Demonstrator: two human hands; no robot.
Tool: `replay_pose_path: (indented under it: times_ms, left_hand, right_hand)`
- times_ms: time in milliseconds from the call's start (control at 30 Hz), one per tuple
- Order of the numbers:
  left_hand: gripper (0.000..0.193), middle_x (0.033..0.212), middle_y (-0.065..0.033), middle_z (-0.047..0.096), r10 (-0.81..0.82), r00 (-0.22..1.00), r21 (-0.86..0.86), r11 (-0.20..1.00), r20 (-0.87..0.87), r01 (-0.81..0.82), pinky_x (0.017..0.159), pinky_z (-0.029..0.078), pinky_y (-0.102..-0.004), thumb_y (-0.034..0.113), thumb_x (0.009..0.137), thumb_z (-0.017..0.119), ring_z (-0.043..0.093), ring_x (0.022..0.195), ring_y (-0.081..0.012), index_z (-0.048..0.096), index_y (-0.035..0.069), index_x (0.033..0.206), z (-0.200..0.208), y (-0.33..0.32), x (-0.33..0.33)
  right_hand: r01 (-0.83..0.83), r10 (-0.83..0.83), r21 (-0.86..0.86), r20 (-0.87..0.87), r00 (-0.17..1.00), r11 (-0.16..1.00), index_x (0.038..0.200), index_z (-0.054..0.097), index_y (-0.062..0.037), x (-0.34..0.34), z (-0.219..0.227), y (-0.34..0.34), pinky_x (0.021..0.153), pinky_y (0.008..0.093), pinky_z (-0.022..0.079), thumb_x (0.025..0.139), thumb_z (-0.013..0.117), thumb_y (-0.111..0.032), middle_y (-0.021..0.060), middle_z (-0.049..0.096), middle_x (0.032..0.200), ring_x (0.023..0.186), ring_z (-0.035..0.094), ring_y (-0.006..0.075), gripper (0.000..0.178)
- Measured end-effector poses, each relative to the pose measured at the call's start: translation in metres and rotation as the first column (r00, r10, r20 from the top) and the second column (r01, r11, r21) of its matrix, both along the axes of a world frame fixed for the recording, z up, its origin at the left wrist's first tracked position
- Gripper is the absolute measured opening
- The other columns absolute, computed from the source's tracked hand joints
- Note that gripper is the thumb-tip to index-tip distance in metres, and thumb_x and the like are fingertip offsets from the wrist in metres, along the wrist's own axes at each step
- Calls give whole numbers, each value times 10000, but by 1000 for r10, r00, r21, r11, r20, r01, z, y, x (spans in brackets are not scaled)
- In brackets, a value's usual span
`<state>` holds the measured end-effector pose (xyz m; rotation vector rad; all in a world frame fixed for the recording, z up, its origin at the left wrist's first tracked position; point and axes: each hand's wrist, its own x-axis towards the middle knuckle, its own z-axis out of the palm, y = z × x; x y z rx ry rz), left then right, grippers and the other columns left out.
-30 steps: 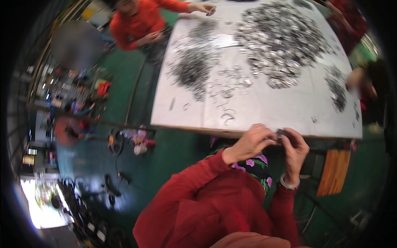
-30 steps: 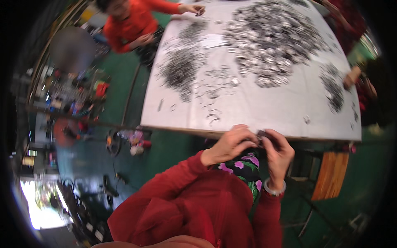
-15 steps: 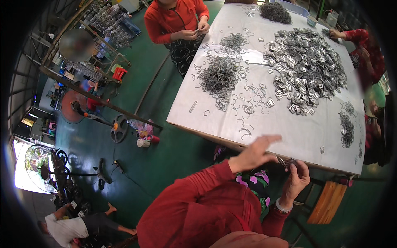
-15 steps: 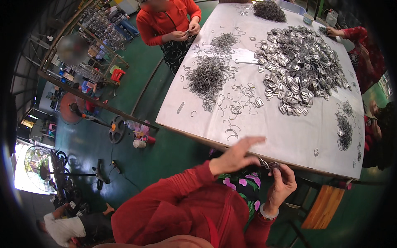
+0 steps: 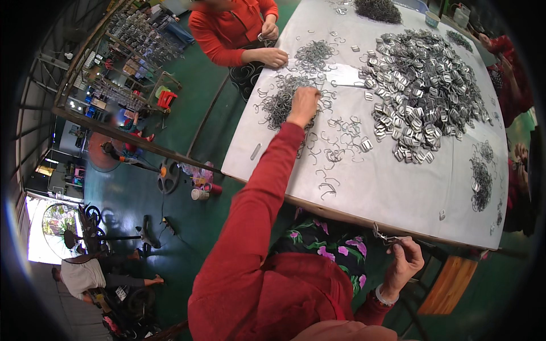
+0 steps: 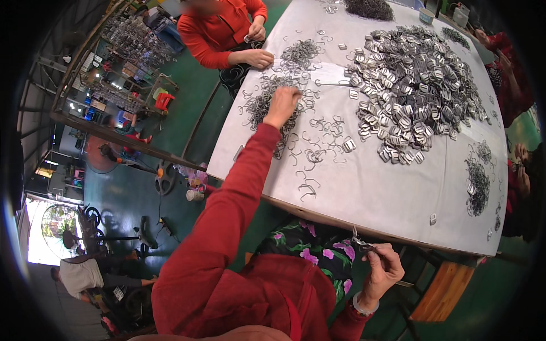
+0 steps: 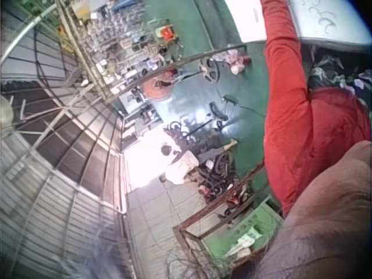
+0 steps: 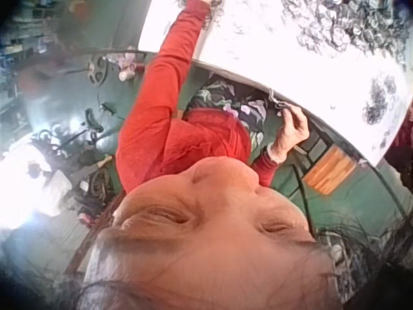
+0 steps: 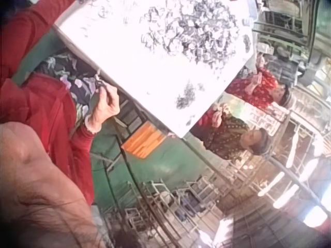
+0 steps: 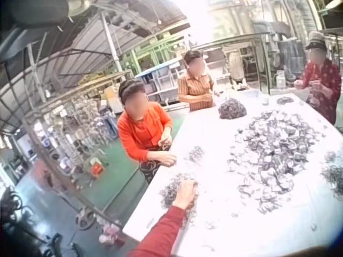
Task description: The person repeatedly picks small metal hooks and rectangular metal pieces from a table, joins them by hand, and places the assembled units back on the table. The task is performed one at a time with continuous hand manipulation of the parts.
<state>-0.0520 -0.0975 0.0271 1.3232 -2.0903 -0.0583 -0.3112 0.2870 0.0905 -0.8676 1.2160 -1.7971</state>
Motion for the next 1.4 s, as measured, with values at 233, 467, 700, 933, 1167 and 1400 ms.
replay_pose_path:
  times_ms: [233, 467, 700, 933, 1167, 1400]
  left_hand:
    - [116, 900, -196, 639, 104, 900, 79, 985, 424, -152, 749, 541, -396, 36, 775, 572, 620, 864, -349, 682, 9, 800, -35, -37, -18]
    - [182, 943, -188, 576, 46, 841, -17, 999, 538, -44, 762, 519, -404, 26, 768, 570, 579, 898, -334, 539, -22, 941, -52, -23, -20]
    - [175, 942, -243, 579, -142, 803, 214, 977, 579, 18, 757, 492, -413, 35, 789, 537, 590, 874, -340, 521, -8, 958, -72, -64, -1]
    - [210, 979, -325, 549, -48, 978, 79, 996, 202, 32, 782, 464, -497, -54, 787, 450, 556, 927, -469, 500, -68, 990, -14, -29, -24]
    - [192, 791, -132, 674, -213, 899, 385, 848, -382, 364, 567, 508, -303, 152, 891, 578, 654, 634, -157, 639, -8, 978, 41, 79, -31]
    - [105, 959, -77, 634, -554, 492, 234, 471, -672, 850, 765, 490, -304, 70, 836, 641, 599, 893, -188, 633, 13, 924, 97, 301, -73]
  right_hand:
    - [29, -29, 2, 34, 999, 1000, 924, 616, 14, -9, -6, 6, 546, 239, 477, 770, 635, 106, 150, 608, 815, 634, 558, 157, 180]
    - [3, -3, 18, 4, 1000, 1000, 928, 627, 14, -1, 1, 15, 562, 245, 486, 790, 605, 96, 123, 623, 844, 677, 578, 150, 162]
    - [9, -12, 147, 23, 1000, 989, 881, 654, 45, 17, 21, 23, 604, 205, 490, 751, 631, 154, 73, 623, 794, 699, 603, 110, 171]
    - [-19, 13, 98, 60, 998, 995, 911, 660, 50, 27, 22, 39, 612, 216, 536, 767, 633, 137, 75, 639, 810, 714, 634, 117, 171]
    - [-63, 58, 104, 49, 997, 993, 907, 656, 54, 42, 18, 38, 627, 213, 524, 767, 631, 138, 74, 641, 814, 707, 628, 115, 165]
    - [65, -78, 164, 72, 994, 984, 980, 627, 51, 48, 3, 31, 634, 222, 526, 797, 649, 84, 95, 664, 903, 739, 630, 117, 188]
